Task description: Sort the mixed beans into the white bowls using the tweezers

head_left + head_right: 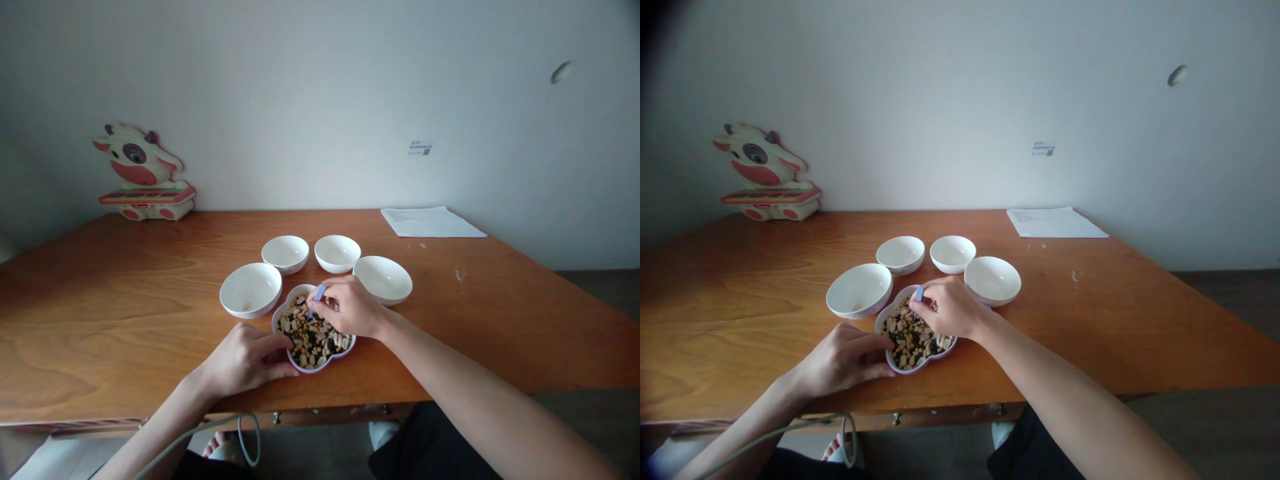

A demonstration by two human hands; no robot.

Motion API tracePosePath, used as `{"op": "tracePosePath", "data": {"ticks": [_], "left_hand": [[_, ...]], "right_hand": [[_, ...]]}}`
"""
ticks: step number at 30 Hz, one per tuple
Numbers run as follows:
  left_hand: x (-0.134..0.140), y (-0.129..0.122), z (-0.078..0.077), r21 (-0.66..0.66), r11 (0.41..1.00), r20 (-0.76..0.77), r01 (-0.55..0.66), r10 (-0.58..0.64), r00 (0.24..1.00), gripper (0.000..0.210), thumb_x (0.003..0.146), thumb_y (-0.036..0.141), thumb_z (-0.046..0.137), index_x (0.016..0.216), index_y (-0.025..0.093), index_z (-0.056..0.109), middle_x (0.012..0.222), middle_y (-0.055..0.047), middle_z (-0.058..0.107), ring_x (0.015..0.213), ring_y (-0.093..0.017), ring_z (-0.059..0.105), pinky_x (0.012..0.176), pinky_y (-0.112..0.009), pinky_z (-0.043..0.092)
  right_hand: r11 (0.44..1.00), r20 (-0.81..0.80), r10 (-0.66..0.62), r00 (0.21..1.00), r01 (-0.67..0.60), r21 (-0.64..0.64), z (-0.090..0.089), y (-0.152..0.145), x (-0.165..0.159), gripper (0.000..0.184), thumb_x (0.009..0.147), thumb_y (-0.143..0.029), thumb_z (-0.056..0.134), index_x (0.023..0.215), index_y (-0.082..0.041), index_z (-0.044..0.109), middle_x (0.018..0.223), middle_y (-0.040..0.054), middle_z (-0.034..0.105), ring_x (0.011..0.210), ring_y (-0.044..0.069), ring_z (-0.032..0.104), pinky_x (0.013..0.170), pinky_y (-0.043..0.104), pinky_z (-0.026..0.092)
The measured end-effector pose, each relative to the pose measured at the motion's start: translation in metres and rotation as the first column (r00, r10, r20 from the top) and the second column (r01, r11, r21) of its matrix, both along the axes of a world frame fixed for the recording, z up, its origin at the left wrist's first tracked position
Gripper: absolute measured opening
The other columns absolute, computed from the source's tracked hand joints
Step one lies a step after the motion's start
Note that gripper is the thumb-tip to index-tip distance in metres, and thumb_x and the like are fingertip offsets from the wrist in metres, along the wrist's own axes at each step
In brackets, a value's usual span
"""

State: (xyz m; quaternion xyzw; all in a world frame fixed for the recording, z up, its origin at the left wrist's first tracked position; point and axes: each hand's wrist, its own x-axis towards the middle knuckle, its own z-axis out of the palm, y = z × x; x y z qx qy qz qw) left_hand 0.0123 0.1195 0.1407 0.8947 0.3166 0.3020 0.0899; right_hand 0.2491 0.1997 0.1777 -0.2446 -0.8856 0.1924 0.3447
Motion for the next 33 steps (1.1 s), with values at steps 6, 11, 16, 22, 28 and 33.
{"op": "tracePosePath", "data": {"ticks": [6, 11, 16, 22, 28, 33], "left_hand": [[0.000, 0.006, 0.007, -0.061, 0.995, -0.005, 0.079, -0.079, 0.997, 0.024, 0.093, 0.038, 0.068, 0.092, 0.013, 0.068, 0.057, 0.000, 0.065, 0.043, -0.012, 0.056, 0.044, -0.025, 0.034], [-0.001, 0.009, 0.014, -0.073, 0.994, -0.043, 0.079, -0.082, 0.996, 0.021, 0.092, 0.037, 0.069, 0.092, 0.015, 0.070, 0.055, 0.001, 0.064, 0.041, -0.013, 0.056, 0.043, -0.027, 0.031], [-0.002, 0.008, 0.014, -0.100, 0.993, -0.060, 0.059, -0.065, 0.996, 0.023, 0.091, 0.038, 0.071, 0.091, 0.015, 0.070, 0.057, 0.000, 0.066, 0.044, -0.013, 0.059, 0.043, -0.026, 0.033], [-0.002, 0.006, 0.010, -0.111, 0.991, -0.023, 0.071, -0.074, 0.997, 0.021, 0.092, 0.035, 0.070, 0.097, 0.015, 0.069, 0.060, -0.001, 0.068, 0.046, -0.014, 0.061, 0.044, -0.025, 0.037], [-0.002, 0.005, 0.009, -0.117, 0.991, -0.027, 0.060, -0.063, 0.998, 0.024, 0.094, 0.036, 0.067, 0.101, 0.013, 0.069, 0.063, -0.003, 0.070, 0.047, -0.015, 0.061, 0.047, -0.025, 0.040], [-0.002, 0.003, 0.009, -0.130, 0.991, -0.013, 0.042, -0.044, 0.999, 0.022, 0.094, 0.034, 0.068, 0.099, 0.013, 0.070, 0.062, -0.003, 0.069, 0.047, -0.014, 0.061, 0.047, -0.024, 0.042]], "right_hand": [[0.989, -0.052, -0.041, 0.998, 0.033, -0.143, 0.001, 0.004, 0.004, 0.005, 0.085, -0.018, 0.065, 0.083, -0.016, 0.068, 0.077, 0.0029, 0.074, 0.060, 0.011, 0.062, 0.059, 0.022, 0.049], [0.986, -0.095, -0.016, 0.995, 0.000, -0.167, -0.003, 0.004, 0.003, 0.005, 0.087, -0.019, 0.065, 0.083, -0.018, 0.068, 0.082, 0.0028, 0.075, 0.068, 0.013, 0.066, 0.064, 0.023, 0.050], [0.986, -0.046, -0.032, 0.998, 0.024, -0.165, -0.009, 0.004, 0.002, 0.003, 0.087, -0.021, 0.067, 0.088, -0.019, 0.069, 0.079, 0.0011, 0.074, 0.066, 0.013, 0.066, 0.063, 0.023, 0.049], [0.989, -0.033, -0.037, 0.999, 0.032, -0.146, -0.008, 0.004, 0.002, 0.003, 0.088, -0.021, 0.066, 0.087, -0.019, 0.068, 0.077, 0.0003, 0.073, 0.066, 0.013, 0.065, 0.065, 0.024, 0.049], [0.994, -0.090, -0.016, 0.996, 0.006, -0.112, -0.006, 0.004, 0.002, 0.003, 0.088, -0.018, 0.063, 0.086, -0.018, 0.066, 0.077, 0.0009, 0.072, 0.068, 0.013, 0.064, 0.065, 0.024, 0.048], [0.993, -0.055, -0.036, 0.998, 0.029, -0.114, -0.010, 0.004, 0.002, 0.002, 0.088, -0.019, 0.063, 0.087, -0.018, 0.065, 0.074, 0.0008, 0.072, 0.063, 0.013, 0.064, 0.063, 0.024, 0.049]]}}
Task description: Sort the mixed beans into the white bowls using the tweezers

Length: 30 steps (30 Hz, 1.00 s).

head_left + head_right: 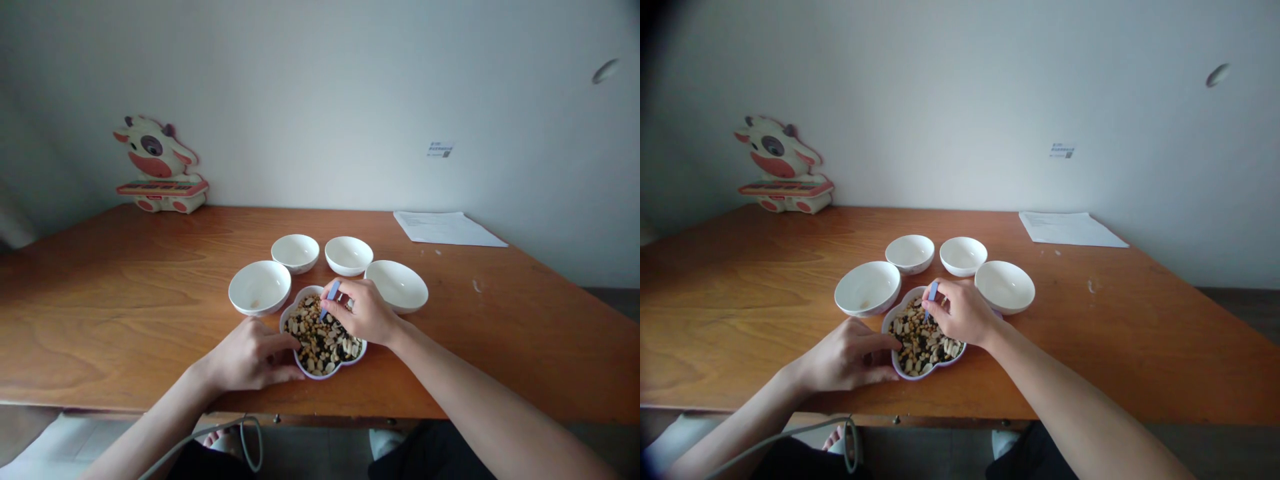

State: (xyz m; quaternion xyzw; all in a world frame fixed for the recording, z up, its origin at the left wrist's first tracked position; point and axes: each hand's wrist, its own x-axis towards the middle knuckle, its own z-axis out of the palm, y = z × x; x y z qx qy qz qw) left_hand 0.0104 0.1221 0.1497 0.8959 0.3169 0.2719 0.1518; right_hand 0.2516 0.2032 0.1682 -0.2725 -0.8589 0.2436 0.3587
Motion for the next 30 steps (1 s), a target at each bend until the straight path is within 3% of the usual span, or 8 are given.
{"op": "tracePosePath", "data": {"ticks": [21, 26, 30], "left_hand": [[0.0018, -0.0018, 0.0003, -0.011, 1.000, 0.021, -0.002, 0.002, 1.000, 0.019, 0.094, 0.031, 0.068, 0.099, 0.012, 0.068, 0.060, -0.002, 0.068, 0.046, -0.014, 0.059, 0.046, -0.025, 0.041], [0.0014, -0.0014, -0.0016, 0.087, 0.996, 0.007, -0.021, 0.020, 1.000, 0.021, 0.094, 0.033, 0.067, 0.101, 0.013, 0.068, 0.062, -0.002, 0.068, 0.046, -0.015, 0.059, 0.046, -0.027, 0.040], [0.0010, -0.0022, -0.0003, 0.065, 0.998, 0.004, -0.011, 0.011, 1.000, 0.023, 0.095, 0.035, 0.066, 0.097, 0.013, 0.067, 0.060, -0.002, 0.067, 0.045, -0.015, 0.058, 0.046, -0.027, 0.040]], "right_hand": [[1.000, -0.056, -0.013, 0.998, 0.012, -0.022, 0.0007, 0.0004, -0.0024, 0.006, 0.089, -0.021, 0.062, 0.085, -0.017, 0.067, 0.078, 0.0026, 0.073, 0.066, 0.013, 0.066, 0.062, 0.023, 0.049], [0.999, -0.011, -0.033, 0.999, 0.033, 0.002, 0.0013, 0.0004, -0.0018, 0.007, 0.087, -0.022, 0.064, 0.085, -0.017, 0.069, 0.075, 0.0030, 0.073, 0.064, 0.013, 0.065, 0.063, 0.025, 0.050], [0.998, 0.063, 0.008, 0.998, -0.012, 0.054, 0.0047, -0.0005, -0.0009, 0.017, 0.088, -0.022, 0.062, 0.073, -0.016, 0.070, 0.075, 0.0057, 0.073, 0.067, 0.016, 0.066, 0.066, 0.028, 0.051]]}}
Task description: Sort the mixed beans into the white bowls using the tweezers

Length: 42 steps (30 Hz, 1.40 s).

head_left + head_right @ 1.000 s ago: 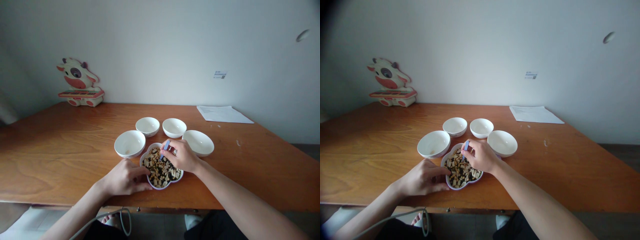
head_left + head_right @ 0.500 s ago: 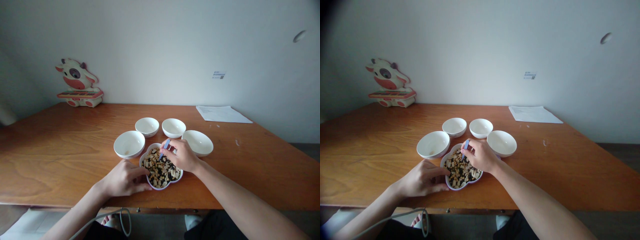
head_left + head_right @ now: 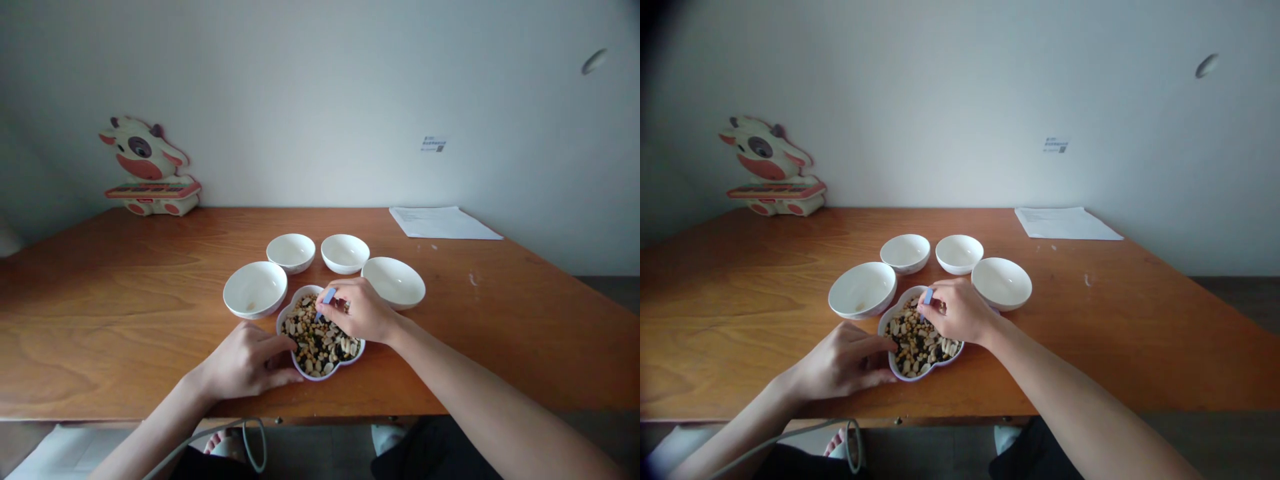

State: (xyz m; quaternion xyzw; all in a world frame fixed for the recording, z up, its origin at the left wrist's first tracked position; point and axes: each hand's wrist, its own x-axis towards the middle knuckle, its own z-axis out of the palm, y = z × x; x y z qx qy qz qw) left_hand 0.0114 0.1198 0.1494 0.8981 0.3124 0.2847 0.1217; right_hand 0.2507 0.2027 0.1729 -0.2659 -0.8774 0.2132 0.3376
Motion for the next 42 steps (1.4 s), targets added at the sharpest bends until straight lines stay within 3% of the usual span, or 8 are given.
{"op": "tracePosePath", "data": {"ticks": [9, 18, 28, 34, 39, 42], "left_hand": [[0.000, 0.001, -0.001, 0.041, 0.999, 0.002, 0.006, -0.006, 1.000, 0.025, 0.096, 0.038, 0.064, 0.097, 0.013, 0.067, 0.060, -0.001, 0.066, 0.045, -0.014, 0.057, 0.045, -0.027, 0.038], [0.001, 0.001, 0.000, -0.036, 0.999, -0.003, 0.014, -0.014, 1.000, 0.023, 0.095, 0.037, 0.066, 0.091, 0.014, 0.066, 0.058, -0.001, 0.065, 0.045, -0.013, 0.057, 0.045, -0.024, 0.039], [0.003, 0.002, 0.002, -0.024, 0.999, 0.025, 0.021, -0.020, 0.999, 0.023, 0.093, 0.036, 0.068, 0.088, 0.013, 0.066, 0.060, -0.001, 0.066, 0.047, -0.015, 0.059, 0.045, -0.026, 0.037], [0.000, 0.000, 0.000, 0.018, 1.000, 0.002, -0.001, 0.001, 1.000, 0.025, 0.094, 0.038, 0.067, 0.099, 0.013, 0.068, 0.062, -0.002, 0.067, 0.048, -0.016, 0.060, 0.047, -0.027, 0.039], [-0.006, -0.010, 0.008, -0.106, 0.991, 0.012, -0.084, 0.085, 0.996, 0.031, 0.099, 0.031, 0.061, 0.127, 0.018, 0.059, 0.072, 0.000, 0.071, 0.054, -0.014, 0.062, 0.052, -0.024, 0.043], [-0.013, -0.016, 0.016, -0.149, 0.976, 0.036, -0.157, 0.164, 0.986, 0.016, 0.101, 0.025, 0.053, 0.097, 0.017, 0.067, 0.062, 0.002, 0.062, 0.049, -0.010, 0.053, 0.047, -0.021, 0.035]], "right_hand": [[0.999, -0.108, 0.048, 0.993, -0.049, -0.001, 0.006, -0.002, -0.001, 0.018, 0.088, -0.020, 0.061, 0.073, -0.016, 0.070, 0.078, 0.0067, 0.076, 0.066, 0.016, 0.067, 0.064, 0.028, 0.053], [0.998, -0.064, 0.052, 0.997, -0.054, -0.019, 0.002, -0.002, 0.000, 0.019, 0.088, -0.021, 0.061, 0.073, -0.017, 0.071, 0.077, 0.0068, 0.075, 0.068, 0.017, 0.068, 0.064, 0.028, 0.054], [0.998, -0.063, 0.048, 0.997, -0.050, -0.041, 0.000, -0.002, 0.000, 0.017, 0.087, -0.021, 0.063, 0.074, -0.016, 0.072, 0.077, 0.0063, 0.076, 0.068, 0.017, 0.069, 0.066, 0.029, 0.054], [0.998, -0.083, 0.038, 0.996, -0.043, -0.054, 0.001, -0.003, 0.001, 0.017, 0.087, -0.021, 0.063, 0.075, -0.017, 0.074, 0.080, 0.0052, 0.077, 0.067, 0.017, 0.070, 0.066, 0.028, 0.053], [0.998, -0.082, 0.012, 0.997, -0.018, -0.065, 0.001, -0.002, 0.002, 0.016, 0.087, -0.021, 0.063, 0.075, -0.016, 0.073, 0.079, 0.0054, 0.077, 0.065, 0.016, 0.068, 0.064, 0.027, 0.052], [0.998, -0.079, 0.010, 0.997, -0.015, -0.066, 0.000, -0.002, 0.001, 0.018, 0.087, -0.021, 0.063, 0.072, -0.016, 0.072, 0.078, 0.0063, 0.077, 0.064, 0.016, 0.068, 0.064, 0.027, 0.052]]}}
